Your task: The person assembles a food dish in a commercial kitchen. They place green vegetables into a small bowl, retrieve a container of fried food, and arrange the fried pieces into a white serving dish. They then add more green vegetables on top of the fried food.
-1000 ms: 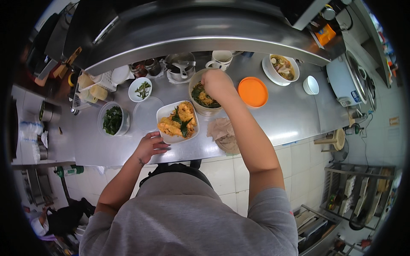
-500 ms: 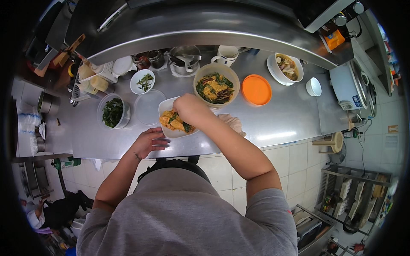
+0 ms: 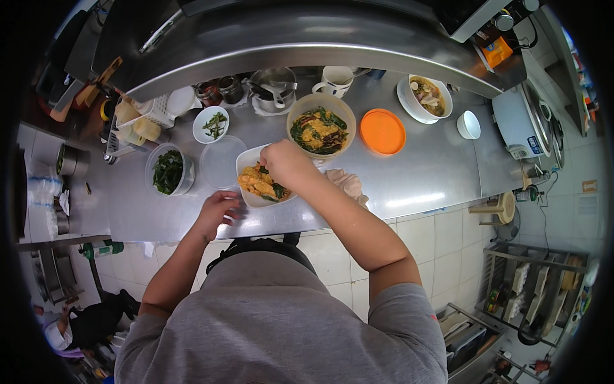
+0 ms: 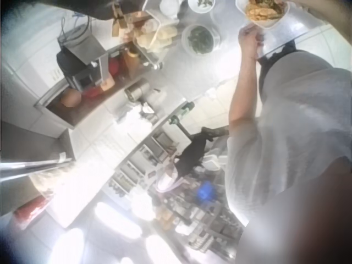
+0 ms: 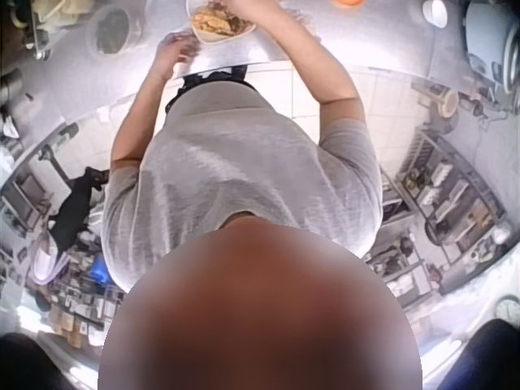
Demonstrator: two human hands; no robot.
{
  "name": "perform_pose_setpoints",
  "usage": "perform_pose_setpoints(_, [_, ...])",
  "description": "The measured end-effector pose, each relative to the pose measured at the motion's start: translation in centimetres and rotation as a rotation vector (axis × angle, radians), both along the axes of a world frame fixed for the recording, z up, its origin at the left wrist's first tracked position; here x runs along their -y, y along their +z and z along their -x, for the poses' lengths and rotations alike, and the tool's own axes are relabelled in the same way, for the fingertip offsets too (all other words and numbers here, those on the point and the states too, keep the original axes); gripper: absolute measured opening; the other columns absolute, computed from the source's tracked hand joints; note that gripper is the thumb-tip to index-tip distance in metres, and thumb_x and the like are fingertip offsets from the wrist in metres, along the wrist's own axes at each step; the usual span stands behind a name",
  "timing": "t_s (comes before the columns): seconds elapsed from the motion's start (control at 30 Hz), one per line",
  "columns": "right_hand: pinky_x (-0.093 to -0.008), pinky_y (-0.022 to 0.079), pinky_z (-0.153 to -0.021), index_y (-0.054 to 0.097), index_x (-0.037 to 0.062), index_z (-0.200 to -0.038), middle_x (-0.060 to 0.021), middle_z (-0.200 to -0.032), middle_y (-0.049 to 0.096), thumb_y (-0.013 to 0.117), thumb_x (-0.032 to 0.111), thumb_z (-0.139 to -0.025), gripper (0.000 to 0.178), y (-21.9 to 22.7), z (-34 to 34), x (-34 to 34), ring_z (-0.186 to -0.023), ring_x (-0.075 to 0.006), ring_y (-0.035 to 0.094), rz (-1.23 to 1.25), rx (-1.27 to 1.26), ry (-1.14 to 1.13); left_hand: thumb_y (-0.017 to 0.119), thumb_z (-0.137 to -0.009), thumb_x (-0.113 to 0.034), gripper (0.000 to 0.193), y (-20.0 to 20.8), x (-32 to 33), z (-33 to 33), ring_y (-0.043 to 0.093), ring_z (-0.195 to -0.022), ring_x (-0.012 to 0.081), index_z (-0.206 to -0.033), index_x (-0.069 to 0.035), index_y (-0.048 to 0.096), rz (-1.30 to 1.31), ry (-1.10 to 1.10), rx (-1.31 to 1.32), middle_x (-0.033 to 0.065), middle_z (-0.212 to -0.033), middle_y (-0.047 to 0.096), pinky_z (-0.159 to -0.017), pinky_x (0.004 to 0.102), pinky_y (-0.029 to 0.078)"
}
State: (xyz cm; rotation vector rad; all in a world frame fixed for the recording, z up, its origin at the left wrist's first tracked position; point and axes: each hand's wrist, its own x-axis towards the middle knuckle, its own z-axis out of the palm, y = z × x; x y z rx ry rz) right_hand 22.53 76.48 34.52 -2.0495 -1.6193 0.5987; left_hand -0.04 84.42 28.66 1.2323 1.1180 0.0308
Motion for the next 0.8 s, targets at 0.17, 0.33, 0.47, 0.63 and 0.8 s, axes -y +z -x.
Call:
perform_pose_setpoints(0.17, [-0.0386,0.05,-0.069,0.069,0.0046,-0.085,-0.019,-0.079,0.065,0.061,0.008,-0.077,0.012,-0.7,0.4,0.3,-0.074,-0.0325,0.064,-0.072,0.025,-0.022,0.068,-0.075,-0.01,0.019,1.8,1.5,-1.9,0.061,-0.077,0.0256,-0.093,-0.008,0.062,-1.034,-0.299,0.16,0.0085,-0.085,0.055,-0.064,0.0349,0.049])
perform_pose_setpoints(0.33, [-0.0388,0.05,-0.075,0.068,0.0062,-0.09,-0.0176,-0.088,0.065,0.056,0.004,-0.072,0.021,0.5,0.7,0.5,-0.083,-0.0322,0.064,-0.097,0.069,-0.017,0.067,-0.075,-0.01,0.014,1.6,2.5,-2.7,0.06,-0.078,0.0279,-0.088,-0.009,0.064,-1.094,-0.444,0.19,0.0091,-0.088,0.057,-0.068,0.0375,0.049])
perform_pose_setpoints(0.47, [-0.0388,0.05,-0.076,0.068,0.0069,-0.092,-0.0154,-0.095,0.065,0.057,0.004,-0.074,0.022,-0.6,-0.1,1.1,-0.085,-0.0311,0.063,-0.171,0.101,0.087,0.066,-0.076,-0.01,0.015,1.1,2.0,-2.3,0.06,-0.078,0.0269,-0.091,-0.008,0.063,-0.993,-0.403,0.104,0.0093,-0.088,0.057,-0.068,0.0371,0.049])
perform_pose_setpoints(0.63, [-0.039,0.051,-0.076,0.069,0.0063,-0.091,-0.0153,-0.096,0.065,0.057,0.004,-0.077,0.019,3.6,-6.4,1.5,-0.083,-0.0314,0.063,-0.082,0.236,-0.315,0.065,-0.076,-0.008,0.018,1.1,1.5,-1.2,0.054,-0.06,0.0206,-0.095,-0.008,0.063,-0.965,-0.336,0.075,0.008,-0.084,0.055,-0.058,0.0329,0.046])
perform_pose_setpoints(0.8, [-0.0406,0.05,-0.072,0.07,0.0049,-0.083,-0.019,-0.086,0.065,0.057,0.003,-0.075,0.015,-0.5,-10.3,-1.1,-0.08,-0.0327,0.063,0.162,0.541,-0.173,0.066,-0.076,-0.005,0.02,1.2,1.7,-2.0,0.047,-0.053,0.014,-0.096,-0.008,0.062,-0.946,-0.326,0.121,0.0048,-0.08,0.053,-0.052,0.0288,0.042])
